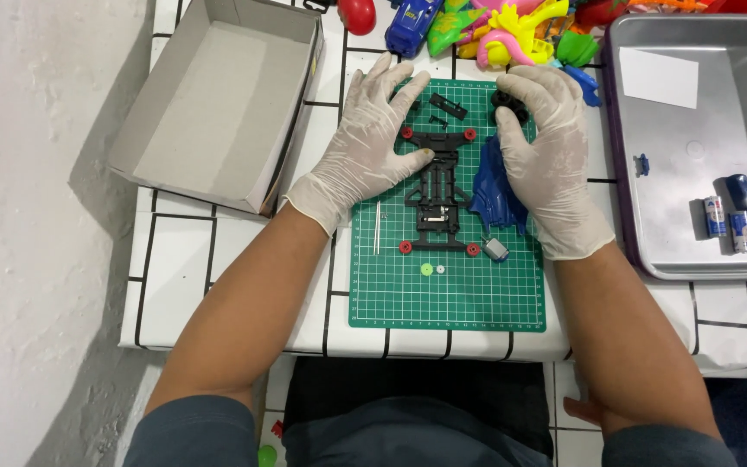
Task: The person assembles a toy vehicle chassis on a green cutting mat. They attach red wheels to the axles, insert a battery into the chassis, and connect a blue plastic body piece to the frame.
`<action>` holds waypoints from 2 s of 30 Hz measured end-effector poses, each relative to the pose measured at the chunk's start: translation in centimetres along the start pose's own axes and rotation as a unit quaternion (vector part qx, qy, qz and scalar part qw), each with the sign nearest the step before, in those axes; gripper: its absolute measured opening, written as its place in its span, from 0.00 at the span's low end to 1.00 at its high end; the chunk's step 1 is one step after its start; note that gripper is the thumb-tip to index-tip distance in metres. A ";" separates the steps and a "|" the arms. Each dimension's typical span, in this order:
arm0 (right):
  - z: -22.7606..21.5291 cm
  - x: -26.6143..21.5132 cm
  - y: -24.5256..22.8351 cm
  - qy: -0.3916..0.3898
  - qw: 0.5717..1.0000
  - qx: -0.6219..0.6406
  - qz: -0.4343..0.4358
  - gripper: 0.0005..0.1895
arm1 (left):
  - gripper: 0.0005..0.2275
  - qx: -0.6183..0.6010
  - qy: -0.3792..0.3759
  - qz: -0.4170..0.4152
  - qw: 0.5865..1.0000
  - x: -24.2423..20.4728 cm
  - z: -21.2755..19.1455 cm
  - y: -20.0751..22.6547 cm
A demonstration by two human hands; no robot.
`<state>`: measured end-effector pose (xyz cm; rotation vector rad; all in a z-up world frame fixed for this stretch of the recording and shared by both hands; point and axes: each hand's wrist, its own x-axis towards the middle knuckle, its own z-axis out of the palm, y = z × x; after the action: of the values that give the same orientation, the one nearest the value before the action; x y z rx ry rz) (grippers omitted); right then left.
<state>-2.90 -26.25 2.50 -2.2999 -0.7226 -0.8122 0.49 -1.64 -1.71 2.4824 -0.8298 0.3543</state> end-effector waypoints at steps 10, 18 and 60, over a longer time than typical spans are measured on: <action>0.0 0.0 0.0 0.002 1.000 0.001 0.003 0.15 | 0.43 -0.010 -0.005 -0.008 1.000 0.1 0.3 -0.3; -0.1 0.1 -0.1 0.007 1.000 0.008 0.001 0.12 | 0.40 -0.022 0.014 0.005 1.000 0.0 0.1 -0.2; 0.2 0.3 -4.9 -0.280 0.955 0.013 -0.092 0.22 | 0.14 -0.161 0.311 0.047 0.935 -0.2 -3.3 1.4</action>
<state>-5.81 -22.72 4.21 -2.4816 -1.1978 -0.2052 -0.87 -0.76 1.56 1.8577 -0.6660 0.9010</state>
